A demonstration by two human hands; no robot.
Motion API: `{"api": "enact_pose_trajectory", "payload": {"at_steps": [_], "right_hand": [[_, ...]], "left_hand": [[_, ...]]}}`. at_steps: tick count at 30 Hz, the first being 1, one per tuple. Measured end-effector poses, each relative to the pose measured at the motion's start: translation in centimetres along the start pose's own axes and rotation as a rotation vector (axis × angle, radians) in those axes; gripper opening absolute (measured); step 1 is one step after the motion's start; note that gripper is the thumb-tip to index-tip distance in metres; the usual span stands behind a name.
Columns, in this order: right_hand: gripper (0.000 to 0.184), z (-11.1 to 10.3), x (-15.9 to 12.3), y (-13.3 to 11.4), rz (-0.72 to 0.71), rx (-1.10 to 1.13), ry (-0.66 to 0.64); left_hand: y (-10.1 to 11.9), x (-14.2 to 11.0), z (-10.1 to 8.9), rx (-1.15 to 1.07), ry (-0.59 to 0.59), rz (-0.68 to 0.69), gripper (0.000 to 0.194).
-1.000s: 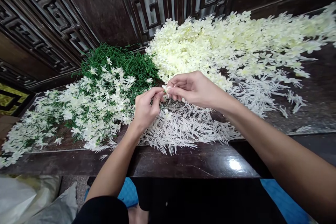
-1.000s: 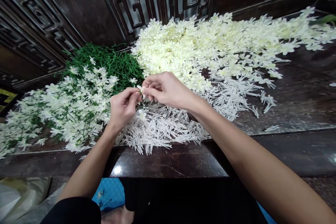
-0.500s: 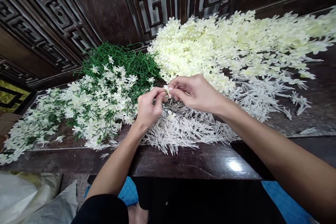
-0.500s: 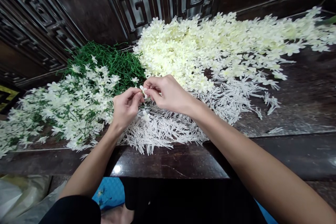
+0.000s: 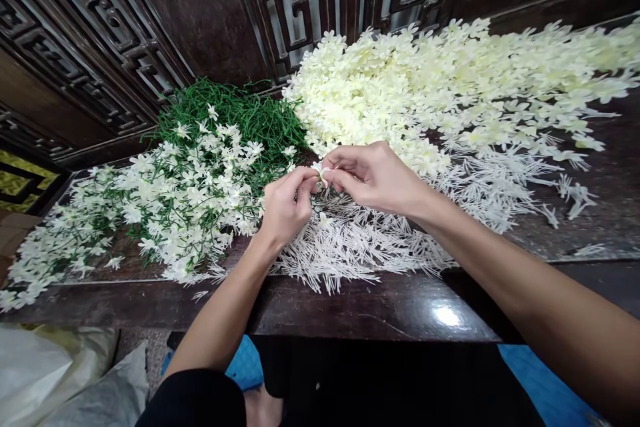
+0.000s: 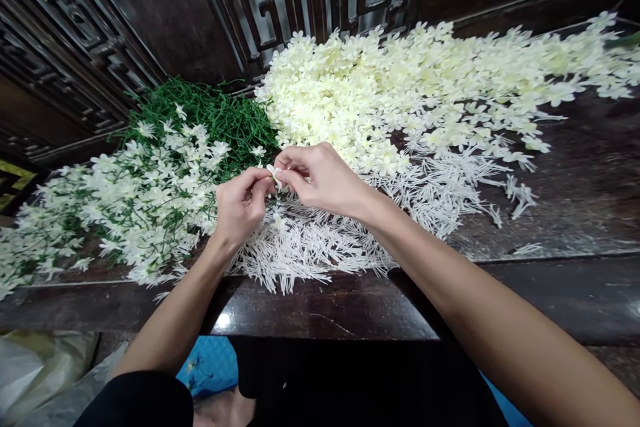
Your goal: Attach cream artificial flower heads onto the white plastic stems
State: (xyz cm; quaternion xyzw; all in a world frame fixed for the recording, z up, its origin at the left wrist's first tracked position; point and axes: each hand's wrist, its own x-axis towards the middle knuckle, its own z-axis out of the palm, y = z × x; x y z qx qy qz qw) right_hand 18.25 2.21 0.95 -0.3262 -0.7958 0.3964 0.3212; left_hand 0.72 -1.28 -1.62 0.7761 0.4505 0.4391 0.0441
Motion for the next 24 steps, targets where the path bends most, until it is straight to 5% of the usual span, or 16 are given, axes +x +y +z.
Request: {"api": "enact_pose_trajectory", "payload": {"at_steps": [18,24], "right_hand": [[0.008,0.45,0.00,-0.13,0.069,0.103,0.017],[0.009,0.10,0.34,-0.20,0.104,0.212,0.067]], "left_hand": [[-0.59,-0.02,-0.01,0.073,0.013,0.175,0.021],[-0.35,0.22,-0.08,0.028,0.013,0.044,0.016]]}}
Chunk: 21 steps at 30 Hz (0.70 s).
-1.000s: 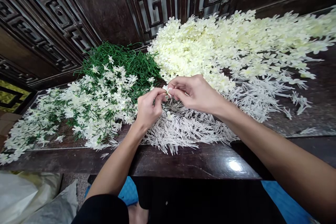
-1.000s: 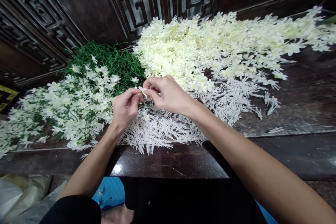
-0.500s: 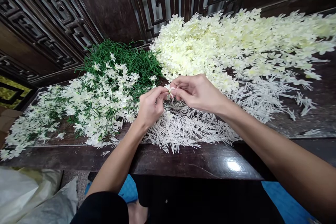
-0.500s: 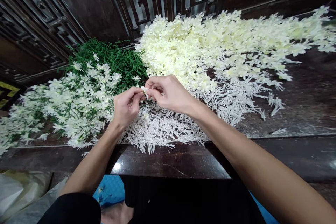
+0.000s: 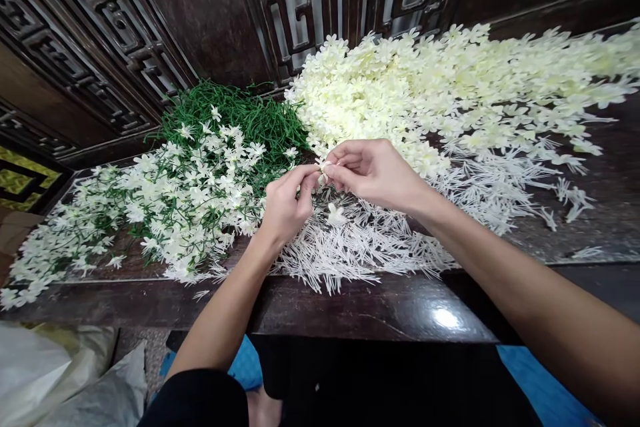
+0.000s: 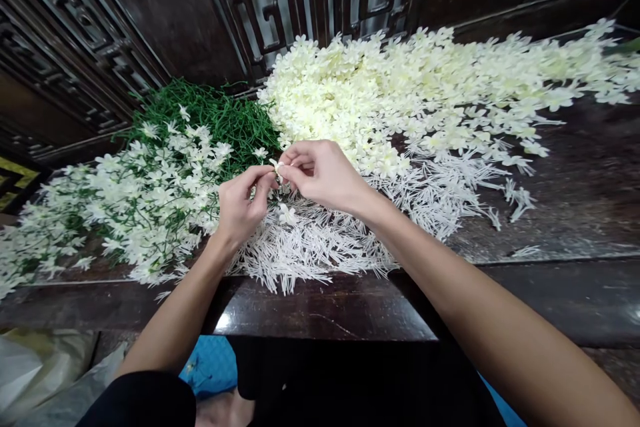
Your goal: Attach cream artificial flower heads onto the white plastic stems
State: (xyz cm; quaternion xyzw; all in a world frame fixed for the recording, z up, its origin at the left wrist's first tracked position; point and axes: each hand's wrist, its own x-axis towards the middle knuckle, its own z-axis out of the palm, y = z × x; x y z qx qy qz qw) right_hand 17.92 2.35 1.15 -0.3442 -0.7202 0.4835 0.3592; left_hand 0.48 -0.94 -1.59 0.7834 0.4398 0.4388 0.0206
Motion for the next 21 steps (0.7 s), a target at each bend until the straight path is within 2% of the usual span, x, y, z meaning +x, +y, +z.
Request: {"api": "enact_pose_trajectory", "payload": {"at_steps": [4,9,11,13,17,21], "right_hand": [[0.011,-0.7,0.4,0.1,-0.029,0.112,0.076],[0.004,-1.5,0.6,0.0,-0.025,0.152,0.242],[0.004,-1.7,0.6,-0.1,-0.040,0.196,0.239],[0.004,-1.7,0.6,-0.1,-0.055,0.229,0.189],[0.008,-1.4,0.6,0.3,-0.081,0.239,0.146],[0.009,-1.1,0.7,0.4,-0.097,0.250,0.153]], "left_hand": [[-0.2,0.5,-0.6,-0.090,0.011,-0.137,0.015],[-0.8,1.0,-1.4,-0.323,0.203,-0.379,0.014],[-0.8,1.1,-1.5,-0.390,0.229,-0.431,0.017],[-0.6,1.2,-1.6,-0.443,0.165,-0.464,0.019],[0.1,1.2,-1.5,-0.555,-0.062,-0.512,0.022],[0.2,1.2,-1.8,-0.656,-0.130,-0.566,0.014]]}}
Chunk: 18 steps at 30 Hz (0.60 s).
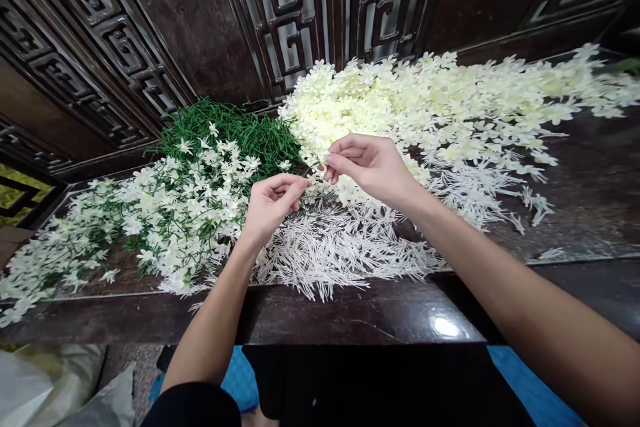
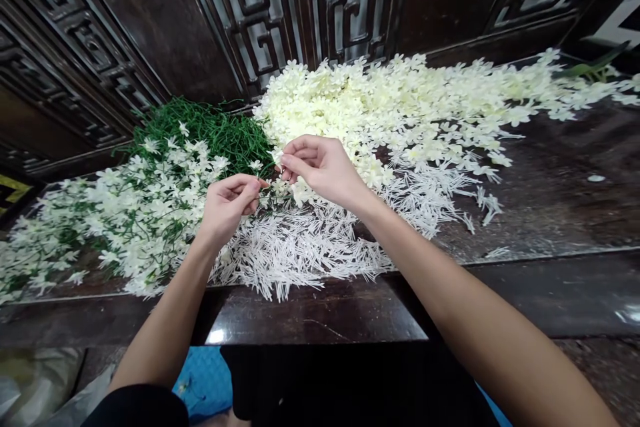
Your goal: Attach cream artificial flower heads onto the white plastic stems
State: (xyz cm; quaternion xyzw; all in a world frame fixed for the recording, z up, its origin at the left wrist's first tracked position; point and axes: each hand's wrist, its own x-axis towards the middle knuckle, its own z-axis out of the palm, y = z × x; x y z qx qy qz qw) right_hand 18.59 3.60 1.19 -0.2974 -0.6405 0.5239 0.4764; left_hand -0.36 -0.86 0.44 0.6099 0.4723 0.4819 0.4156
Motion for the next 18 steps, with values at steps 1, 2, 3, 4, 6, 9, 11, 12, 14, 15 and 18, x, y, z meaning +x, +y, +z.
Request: {"api": "enact_pose_trajectory", "payload": {"at_steps": [1,2,3,4,6,9,11,12,14,15,18], "right_hand": [[0.009,0.0,0.0,-0.1,-0.001,0.001,0.012],[0.009,0.0,0.1,-0.1,-0.001,0.001,0.029],[0.009,-0.1,0.1,-0.2,0.000,0.001,0.050],[0.009,-0.2,0.1,-0.3,0.002,0.001,0.076],[0.010,-0.4,0.2,-0.3,0.015,-0.003,0.119],[0.011,-0.6,0.3,0.0,0.055,-0.049,0.134],[0.011,-0.6,0.3,0.2,0.097,-0.101,0.110],[0.011,-0.5,0.3,0.2,0.117,-0.130,0.092],[0.011,-0.3,0.3,0.3,0.145,-0.182,0.056],[0.011,-0.3,0.2,0.3,0.154,-0.207,0.042],[0.014,-0.2,0.1,0.5,0.144,-0.296,0.018]], "left_hand": [[0.1,0.0,-0.2,-0.031,0.017,0.000,0.012],[0.1,0.1,-0.5,-0.066,0.057,0.013,0.011],[0.2,0.2,-0.8,-0.105,0.129,0.038,0.010],[0.3,0.3,-1.2,-0.150,0.231,0.079,0.009],[0.4,0.6,-2.0,-0.218,0.491,0.176,0.011],[0.3,1.1,-3.1,-0.289,0.820,0.258,0.007],[0.1,1.4,-3.5,-0.313,0.883,0.282,0.023],[0.0,1.4,-3.5,-0.303,0.879,0.293,0.034],[-0.2,1.3,-3.2,-0.230,0.817,0.294,0.050],[-0.3,1.1,-2.9,-0.174,0.756,0.285,0.052],[-0.6,0.5,-1.7,0.072,0.534,0.322,0.037]]}}
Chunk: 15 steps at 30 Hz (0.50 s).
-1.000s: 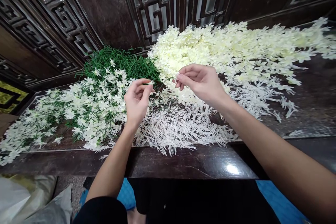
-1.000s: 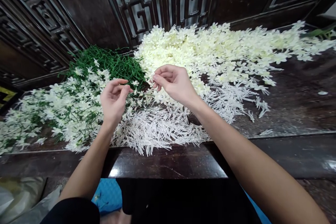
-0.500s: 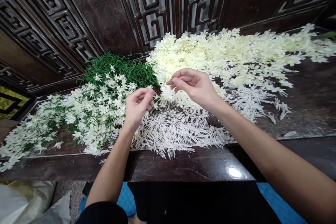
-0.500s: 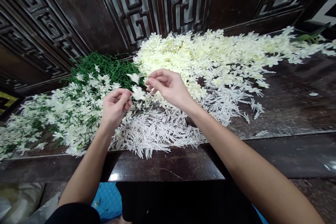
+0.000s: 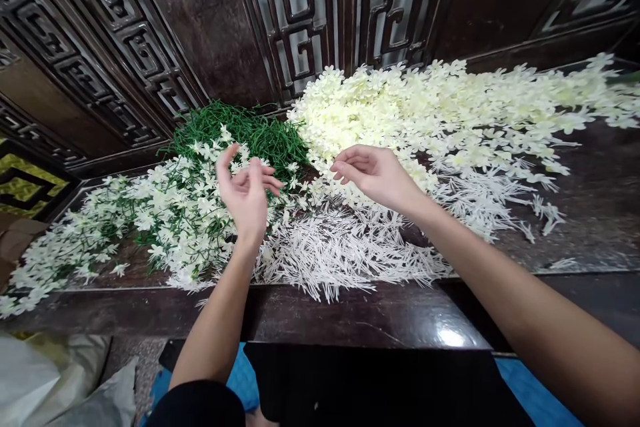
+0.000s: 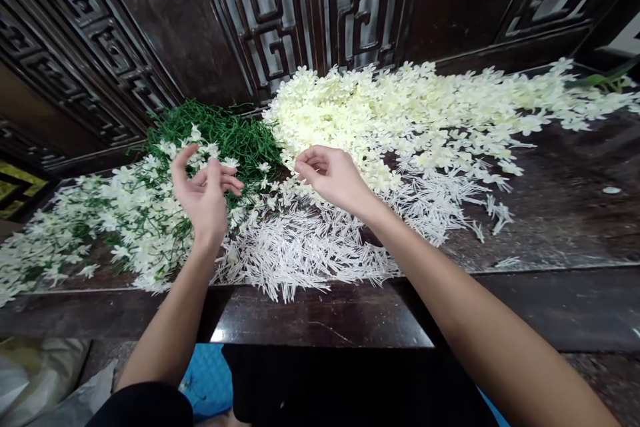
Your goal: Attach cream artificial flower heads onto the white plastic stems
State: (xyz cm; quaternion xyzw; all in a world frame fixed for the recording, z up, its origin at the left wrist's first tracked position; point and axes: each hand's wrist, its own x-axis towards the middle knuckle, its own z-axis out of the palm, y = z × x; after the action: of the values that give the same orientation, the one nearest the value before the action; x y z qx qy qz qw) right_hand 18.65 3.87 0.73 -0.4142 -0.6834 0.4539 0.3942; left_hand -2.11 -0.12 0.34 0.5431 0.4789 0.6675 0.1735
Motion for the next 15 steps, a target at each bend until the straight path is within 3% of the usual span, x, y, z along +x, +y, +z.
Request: {"api": "enact_pose_trajectory", "payload": {"at_steps": [2,4,6,9,15], "right_hand": [[0.016,0.1,-0.1,0.2,-0.037,-0.089,-0.010],[0.020,0.4,0.1,0.4,-0.082,-0.191,-0.030],[0.024,1.0,0.6,0.6,-0.119,-0.301,-0.066],[0.030,2.5,2.5,1.0,-0.186,-0.494,-0.151],[0.023,6.3,7.4,2.0,-0.178,-0.577,-0.184]], "left_hand": [[-0.1,-0.8,0.6,0.163,-0.294,0.084,0.021],[-0.5,-1.3,1.0,0.370,-0.594,0.168,0.022],[-0.9,-1.7,1.3,0.559,-0.754,0.250,0.026],[-1.3,-2.0,1.2,0.791,-0.822,0.231,0.036],[-1.1,-2.2,0.4,1.079,-0.664,0.159,0.038]]}}
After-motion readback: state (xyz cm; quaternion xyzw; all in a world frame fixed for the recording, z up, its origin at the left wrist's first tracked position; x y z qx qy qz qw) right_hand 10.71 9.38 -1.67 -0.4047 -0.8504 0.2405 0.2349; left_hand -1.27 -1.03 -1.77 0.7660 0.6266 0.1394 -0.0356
